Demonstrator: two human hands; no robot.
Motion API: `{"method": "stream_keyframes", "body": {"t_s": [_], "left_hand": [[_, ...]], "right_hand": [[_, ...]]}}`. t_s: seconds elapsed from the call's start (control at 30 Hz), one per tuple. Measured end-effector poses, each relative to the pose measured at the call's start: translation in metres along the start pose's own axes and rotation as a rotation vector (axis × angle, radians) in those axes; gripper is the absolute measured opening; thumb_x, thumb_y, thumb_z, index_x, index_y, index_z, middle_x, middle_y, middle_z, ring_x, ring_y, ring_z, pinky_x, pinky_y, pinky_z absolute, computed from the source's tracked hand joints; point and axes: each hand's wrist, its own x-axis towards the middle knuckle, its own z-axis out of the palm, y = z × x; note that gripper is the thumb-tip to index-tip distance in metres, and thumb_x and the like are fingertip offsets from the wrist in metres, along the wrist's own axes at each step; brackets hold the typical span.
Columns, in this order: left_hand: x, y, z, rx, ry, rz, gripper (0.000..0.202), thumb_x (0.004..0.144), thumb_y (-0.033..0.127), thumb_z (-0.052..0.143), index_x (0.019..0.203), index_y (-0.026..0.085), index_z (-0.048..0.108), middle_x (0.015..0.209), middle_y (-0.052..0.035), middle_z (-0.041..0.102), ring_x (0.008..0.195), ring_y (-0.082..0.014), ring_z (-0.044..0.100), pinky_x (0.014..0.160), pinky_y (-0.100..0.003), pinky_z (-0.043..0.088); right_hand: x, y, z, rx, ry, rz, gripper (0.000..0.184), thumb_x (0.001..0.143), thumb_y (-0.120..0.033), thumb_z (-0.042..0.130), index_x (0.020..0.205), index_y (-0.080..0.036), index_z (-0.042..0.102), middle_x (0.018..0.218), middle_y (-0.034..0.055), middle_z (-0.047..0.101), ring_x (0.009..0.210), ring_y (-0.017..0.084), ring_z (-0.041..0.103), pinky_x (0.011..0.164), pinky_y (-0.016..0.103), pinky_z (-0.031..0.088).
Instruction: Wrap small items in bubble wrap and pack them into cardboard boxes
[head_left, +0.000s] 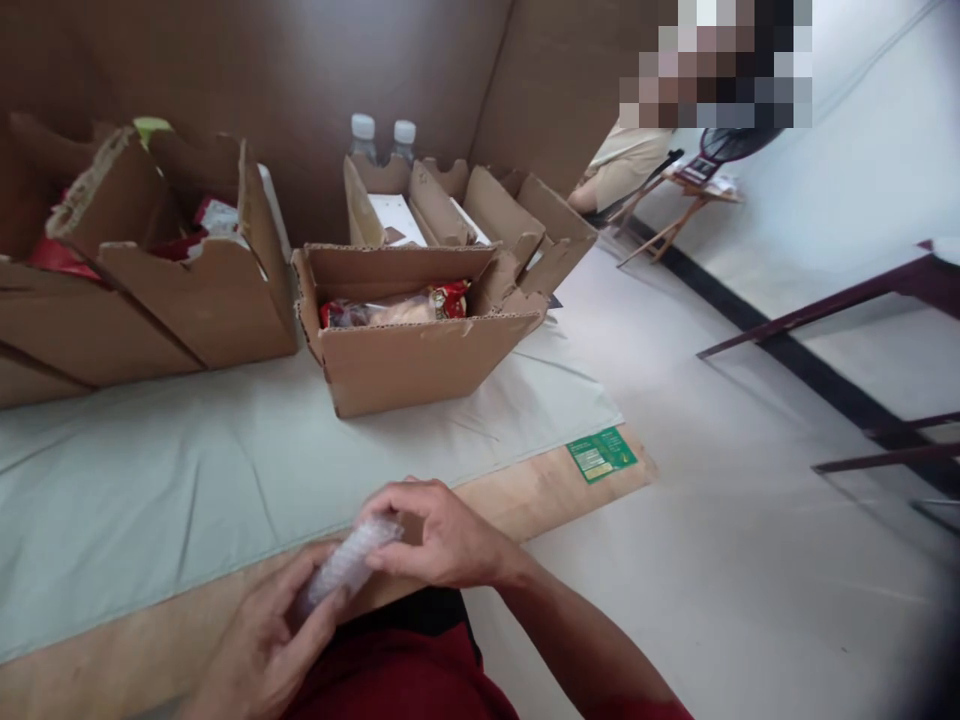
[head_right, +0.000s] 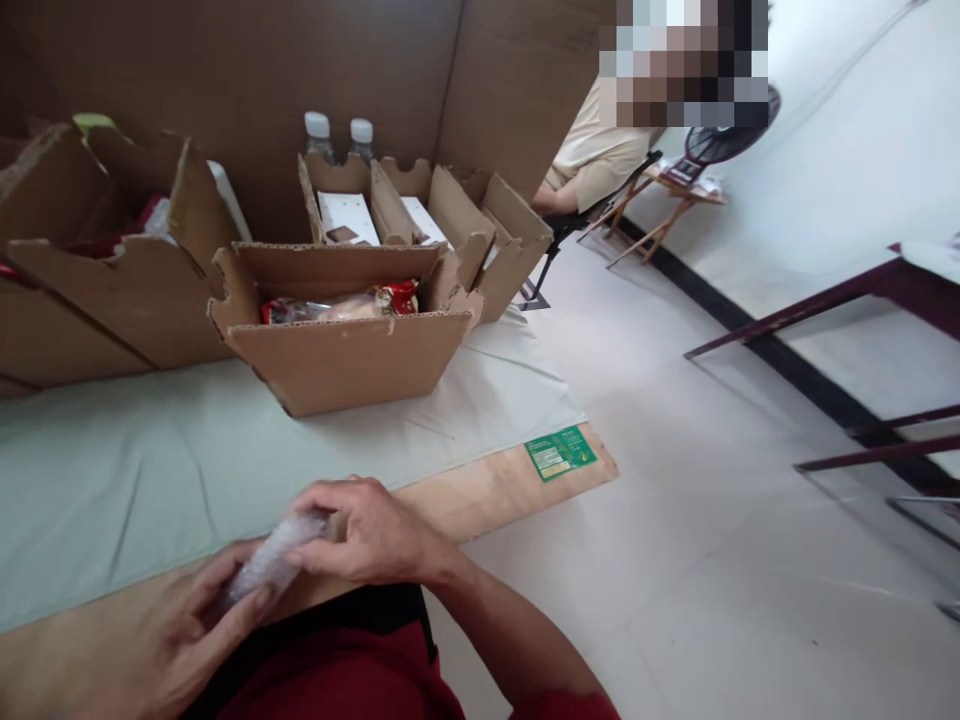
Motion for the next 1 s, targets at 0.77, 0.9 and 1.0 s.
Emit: {"method": "stream_keyframes", "body": {"t_s": [0.77, 0.9, 1.0], "left_hand": [[0.138, 0.121, -0.025, 0.517, 0.318, 0.925, 0.021, 0.088, 0.025, 0.067, 0.099, 0.036, 0.08, 0.167, 0.0073, 0.043, 0.151, -0.0402, 0.045, 0.119, -0.065, 0.046], [0.141, 0.118, -0.025, 0.549, 0.321, 0.932, 0.021, 0.09, 0.024, 0.065, 0.104, 0.035, 0.078, 0.171, 0.0104, 0.037, 0.153, -0.0386, 0.042, 0.119, -0.065, 0.046], [0.141, 0.121, -0.023, 0.547, 0.329, 0.931, 0.021, 0.091, 0.025, 0.066, 0.105, 0.037, 0.077, 0.171, 0.0149, 0.035, 0.153, -0.0385, 0.042, 0.121, -0.066, 0.046]], "right_hand": [[0.052, -0.127, -0.223, -1.049, 0.065, -0.162, 0.018, 0.087, -0.015, 0.067, 0.093, -0.026, 0.08, 0.091, -0.0027, 0.081, 0.08, 0.017, 0.07, 0.073, 0.031, 0.049], [0.101, -0.089, -0.214, -1.198, -0.188, -0.058, 0.026, 0.074, 0.0, 0.066, 0.066, -0.023, 0.073, 0.067, -0.0028, 0.073, 0.066, 0.016, 0.062, 0.07, 0.032, 0.041], [0.114, -0.072, -0.21, -1.248, -0.239, -0.035, 0.028, 0.07, 0.004, 0.066, 0.061, -0.023, 0.071, 0.058, -0.0013, 0.068, 0.067, 0.018, 0.062, 0.073, 0.034, 0.04]]}}
